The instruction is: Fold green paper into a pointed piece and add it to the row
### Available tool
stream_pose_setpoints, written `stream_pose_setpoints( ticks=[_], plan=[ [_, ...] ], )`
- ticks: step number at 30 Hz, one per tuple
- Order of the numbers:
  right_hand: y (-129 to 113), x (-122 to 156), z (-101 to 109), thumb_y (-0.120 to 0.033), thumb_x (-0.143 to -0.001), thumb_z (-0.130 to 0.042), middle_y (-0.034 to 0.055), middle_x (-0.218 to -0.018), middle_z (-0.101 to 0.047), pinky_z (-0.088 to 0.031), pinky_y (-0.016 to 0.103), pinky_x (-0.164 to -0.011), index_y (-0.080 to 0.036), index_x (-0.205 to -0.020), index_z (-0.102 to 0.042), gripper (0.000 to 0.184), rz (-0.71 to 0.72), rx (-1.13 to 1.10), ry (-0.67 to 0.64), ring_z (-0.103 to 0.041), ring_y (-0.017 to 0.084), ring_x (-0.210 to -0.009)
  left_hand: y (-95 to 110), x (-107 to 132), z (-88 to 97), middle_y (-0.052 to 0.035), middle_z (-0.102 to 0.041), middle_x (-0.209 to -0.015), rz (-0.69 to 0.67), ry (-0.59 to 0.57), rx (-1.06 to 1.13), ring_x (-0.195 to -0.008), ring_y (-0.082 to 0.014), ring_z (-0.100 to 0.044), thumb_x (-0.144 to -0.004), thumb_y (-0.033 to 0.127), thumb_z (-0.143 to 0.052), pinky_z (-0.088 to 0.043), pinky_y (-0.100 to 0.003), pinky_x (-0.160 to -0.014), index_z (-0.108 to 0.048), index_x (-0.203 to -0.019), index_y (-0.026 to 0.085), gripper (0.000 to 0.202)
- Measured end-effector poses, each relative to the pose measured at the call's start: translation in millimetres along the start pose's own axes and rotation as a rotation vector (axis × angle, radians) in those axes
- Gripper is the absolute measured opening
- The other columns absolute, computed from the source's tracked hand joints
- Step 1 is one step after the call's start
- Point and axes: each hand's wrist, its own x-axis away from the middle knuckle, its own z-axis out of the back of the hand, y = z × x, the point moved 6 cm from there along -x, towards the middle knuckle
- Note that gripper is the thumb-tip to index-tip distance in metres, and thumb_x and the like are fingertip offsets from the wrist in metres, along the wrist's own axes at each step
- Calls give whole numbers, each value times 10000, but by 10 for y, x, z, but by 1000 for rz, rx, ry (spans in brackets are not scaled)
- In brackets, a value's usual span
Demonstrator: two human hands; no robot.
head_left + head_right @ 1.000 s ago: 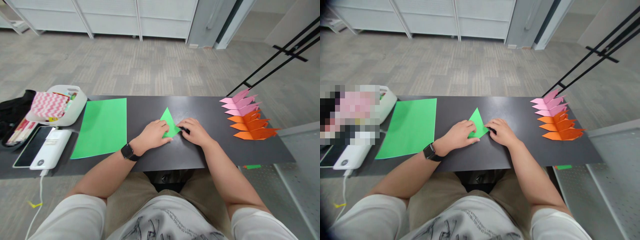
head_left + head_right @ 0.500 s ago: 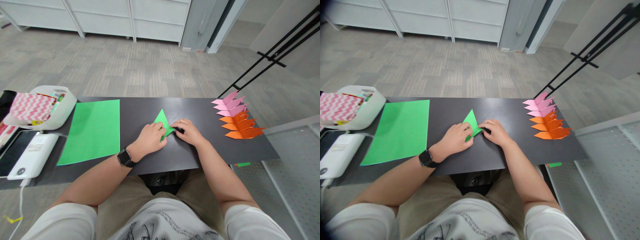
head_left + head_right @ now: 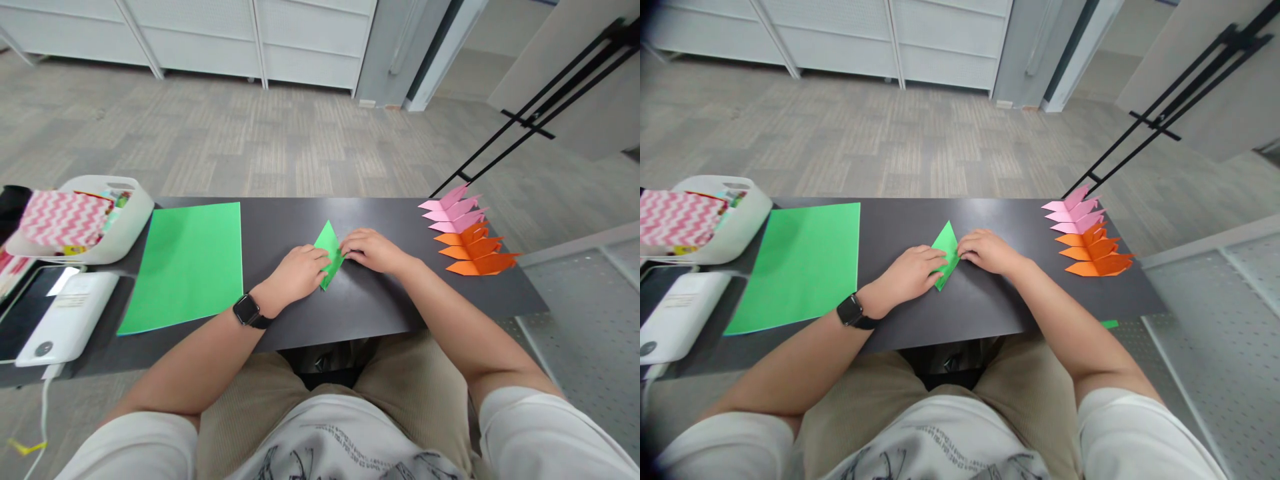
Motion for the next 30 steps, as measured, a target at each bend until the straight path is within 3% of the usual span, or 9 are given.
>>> stream_pose_setpoints(
  ticks=[4, 9, 15, 22, 26, 30],
  plan=[
    [29, -124, 20, -280, -1038, -651, 40, -1074, -807, -525, 417, -998, -278, -1061, -787, 137, -2, -67, -24, -729, 229, -1029, 5, 10, 41, -71, -706, -1448, 36, -5, -6, -1246, -295, -636, -1063, 314, -613, -507, -465, -1008, -741, -1302, 257, 277],
    [54, -132, -61, -307, -1020, -682, 40, -997, -791, -525, 409, -947, -268, -1014, -781, 107, -97, -52, 89, -716, 232, -957, 26, 7, 91, -69, -682, -1509, 52, -12, 20, -1267, -318, -608, -1051, 360, -621, -486, -488, -1023, -733, -1307, 251, 300],
    [74, -70, -183, -318, -1019, -680, 56, -1036, -787, -510, 444, -976, -276, -990, -786, 117, -174, -44, 210, -714, 254, -1009, 19, 25, 68, -91, -639, -1558, 53, -23, 49, -1310, -346, -573, -996, 466, -693, -455, -526, -1072, -685, -1413, 245, 472],
    [25, 4, -177, -315, -1028, -671, 56, -1121, -768, -494, 468, -1020, -302, -1080, -804, 144, -131, -79, 189, -694, 254, -1072, -6, 45, 31, -101, -644, -1554, 50, -14, 54, -1317, -340, -575, -997, 496, -694, -444, -503, -1062, -631, -1464, 231, 541],
    [27, 38, -130, -318, -1017, -687, 61, -1170, -744, -481, 479, -1058, -298, -1036, -799, 115, -85, -126, 156, -676, 258, -1126, -12, 56, 23, -101, -618, -1590, 40, -26, 45, -1356, -348, -564, -989, 511, -708, -436, -505, -1097, -621, -1467, 218, 567],
    [74, 22, -154, -326, -1014, -690, 60, -1183, -728, -456, 492, -1076, -288, -987, -775, 97, -133, -97, 175, -651, 268, -1155, -13, 64, 24, -132, -604, -1587, 39, -29, 37, -1391, -366, -552, -968, 547, -735, -433, -519, -1128, -597, -1478, 201, 631]
  ],
)
